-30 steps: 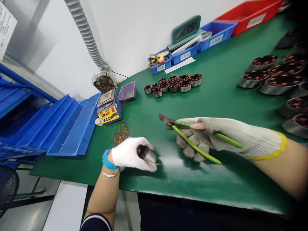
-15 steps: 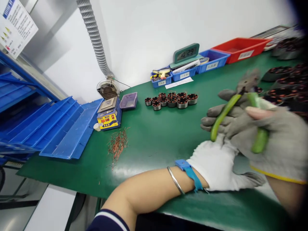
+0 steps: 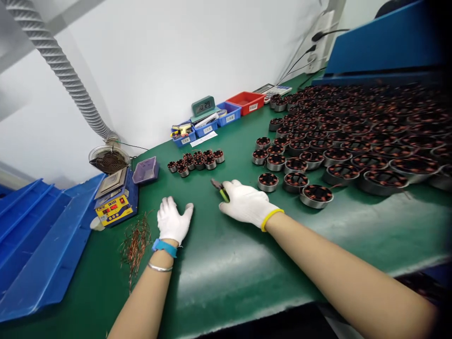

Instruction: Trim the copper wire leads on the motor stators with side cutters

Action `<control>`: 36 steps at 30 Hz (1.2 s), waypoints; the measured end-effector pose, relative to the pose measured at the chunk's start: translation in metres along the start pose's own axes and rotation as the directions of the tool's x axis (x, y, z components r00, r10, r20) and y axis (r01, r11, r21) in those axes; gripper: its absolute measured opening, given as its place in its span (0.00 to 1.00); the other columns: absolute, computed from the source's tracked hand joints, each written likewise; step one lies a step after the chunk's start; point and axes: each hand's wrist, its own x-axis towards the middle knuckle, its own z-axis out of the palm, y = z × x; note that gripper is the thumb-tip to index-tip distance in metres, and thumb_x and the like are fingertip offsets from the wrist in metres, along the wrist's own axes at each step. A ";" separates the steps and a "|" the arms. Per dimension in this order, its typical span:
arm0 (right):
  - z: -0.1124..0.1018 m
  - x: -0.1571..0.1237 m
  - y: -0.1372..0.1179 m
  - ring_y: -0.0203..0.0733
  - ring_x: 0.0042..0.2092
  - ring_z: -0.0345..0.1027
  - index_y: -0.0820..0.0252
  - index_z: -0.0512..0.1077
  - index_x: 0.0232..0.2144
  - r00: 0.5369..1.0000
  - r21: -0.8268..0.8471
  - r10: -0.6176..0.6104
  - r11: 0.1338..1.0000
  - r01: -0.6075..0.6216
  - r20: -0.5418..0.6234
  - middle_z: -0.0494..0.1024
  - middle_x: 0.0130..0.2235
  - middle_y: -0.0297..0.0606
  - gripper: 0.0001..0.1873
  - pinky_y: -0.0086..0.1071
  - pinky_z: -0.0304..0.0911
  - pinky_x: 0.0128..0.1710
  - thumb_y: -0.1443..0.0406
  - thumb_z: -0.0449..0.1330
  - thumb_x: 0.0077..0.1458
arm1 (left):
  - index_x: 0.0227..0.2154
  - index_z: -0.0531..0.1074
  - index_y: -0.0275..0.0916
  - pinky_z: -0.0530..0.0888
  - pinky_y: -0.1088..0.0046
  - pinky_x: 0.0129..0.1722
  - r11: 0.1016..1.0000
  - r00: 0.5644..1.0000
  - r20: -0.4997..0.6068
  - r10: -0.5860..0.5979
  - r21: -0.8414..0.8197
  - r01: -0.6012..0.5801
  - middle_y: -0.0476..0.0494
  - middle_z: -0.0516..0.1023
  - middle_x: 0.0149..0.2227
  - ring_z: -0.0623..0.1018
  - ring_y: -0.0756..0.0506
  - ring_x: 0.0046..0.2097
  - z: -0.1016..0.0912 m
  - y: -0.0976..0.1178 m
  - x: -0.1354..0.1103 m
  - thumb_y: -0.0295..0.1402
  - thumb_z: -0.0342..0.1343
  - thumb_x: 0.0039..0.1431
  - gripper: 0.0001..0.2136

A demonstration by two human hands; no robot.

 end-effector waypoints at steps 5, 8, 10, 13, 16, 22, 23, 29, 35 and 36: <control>0.008 -0.009 -0.005 0.58 0.54 0.63 0.59 0.65 0.57 0.986 -0.186 -0.166 0.970 0.158 -0.029 0.68 0.54 0.52 0.32 0.45 0.62 0.48 0.50 0.56 0.54 | 0.64 0.56 0.28 0.58 0.59 0.66 0.994 0.994 -0.107 -0.002 -0.105 -0.009 0.28 0.56 0.67 0.58 0.35 0.68 0.005 -0.002 -0.001 0.48 0.50 0.62 0.34; 0.001 0.004 0.014 0.60 0.59 0.57 0.62 0.62 0.61 0.989 -0.268 -0.115 0.960 0.086 -0.093 0.63 0.60 0.55 0.35 0.46 0.59 0.52 0.49 0.52 0.57 | 0.64 0.57 0.31 0.59 0.60 0.66 0.982 0.995 -0.099 0.013 -0.186 -0.031 0.31 0.57 0.67 0.60 0.37 0.68 0.008 0.001 -0.001 0.48 0.52 0.61 0.34; -0.007 0.019 0.034 0.60 0.61 0.54 0.64 0.64 0.59 0.990 -0.306 -0.053 0.952 0.011 -0.128 0.63 0.61 0.56 0.35 0.47 0.57 0.54 0.49 0.54 0.57 | 0.64 0.57 0.31 0.59 0.61 0.66 0.975 0.997 -0.071 0.007 -0.222 -0.023 0.31 0.58 0.67 0.60 0.37 0.68 0.009 0.000 0.000 0.48 0.52 0.61 0.34; -0.017 0.044 0.065 0.59 0.63 0.53 0.63 0.64 0.60 0.984 -0.327 0.019 0.942 -0.078 -0.179 0.62 0.63 0.54 0.35 0.47 0.54 0.58 0.48 0.52 0.58 | 0.64 0.56 0.32 0.58 0.61 0.66 0.969 1.000 -0.031 0.007 -0.246 -0.015 0.31 0.58 0.67 0.60 0.37 0.67 0.009 -0.002 0.001 0.48 0.51 0.61 0.34; -0.024 0.070 0.086 0.58 0.64 0.52 0.62 0.60 0.62 0.976 -0.313 0.073 0.940 -0.136 -0.203 0.59 0.65 0.50 0.37 0.48 0.52 0.59 0.46 0.50 0.59 | 0.64 0.56 0.32 0.59 0.60 0.66 0.969 1.000 0.002 0.028 -0.246 -0.027 0.31 0.59 0.66 0.62 0.36 0.67 0.007 -0.002 0.001 0.49 0.51 0.61 0.34; -0.037 0.119 0.104 0.56 0.63 0.54 0.61 0.60 0.62 0.925 -0.225 0.238 0.924 -0.310 -0.296 0.59 0.64 0.50 0.35 0.54 0.53 0.59 0.46 0.52 0.61 | 0.63 0.58 0.29 0.59 0.59 0.65 0.968 0.998 0.017 0.062 -0.243 -0.056 0.30 0.62 0.65 0.63 0.36 0.66 0.001 0.003 -0.001 0.48 0.51 0.61 0.34; -0.040 0.124 0.105 0.55 0.62 0.55 0.61 0.60 0.61 0.917 -0.210 0.249 0.923 -0.322 -0.311 0.60 0.64 0.50 0.34 0.54 0.54 0.59 0.46 0.52 0.61 | 0.63 0.58 0.29 0.59 0.58 0.65 0.967 0.998 0.019 0.064 -0.248 -0.058 0.30 0.62 0.65 0.63 0.36 0.66 0.001 0.003 -0.002 0.48 0.51 0.61 0.33; -0.036 0.131 0.094 0.64 0.60 0.56 0.72 0.59 0.61 0.876 -0.124 0.217 0.947 -0.296 -0.431 0.61 0.60 0.66 0.34 0.51 0.56 0.55 0.51 0.47 0.63 | 0.62 0.60 0.29 0.58 0.56 0.66 0.951 0.998 0.005 0.066 -0.303 -0.061 0.30 0.63 0.64 0.63 0.35 0.65 0.005 0.008 -0.002 0.47 0.53 0.59 0.33; -0.001 0.155 0.053 0.55 0.58 0.64 0.59 0.53 0.67 0.936 -0.062 -0.017 0.998 -0.005 -0.351 0.62 0.64 0.49 0.43 0.42 0.62 0.56 0.45 0.54 0.56 | 0.61 0.63 0.31 0.59 0.59 0.66 0.918 0.999 -0.048 0.026 -0.394 -0.043 0.33 0.66 0.63 0.65 0.37 0.64 0.012 0.014 0.002 0.44 0.56 0.58 0.31; 0.004 0.159 0.046 0.55 0.57 0.65 0.58 0.56 0.66 0.944 -0.047 -0.033 0.999 0.019 -0.328 0.63 0.63 0.50 0.43 0.43 0.63 0.56 0.44 0.54 0.55 | 0.61 0.64 0.31 0.59 0.59 0.66 0.911 0.998 -0.057 0.020 -0.410 -0.042 0.33 0.66 0.63 0.65 0.37 0.64 0.012 0.014 0.002 0.44 0.56 0.58 0.31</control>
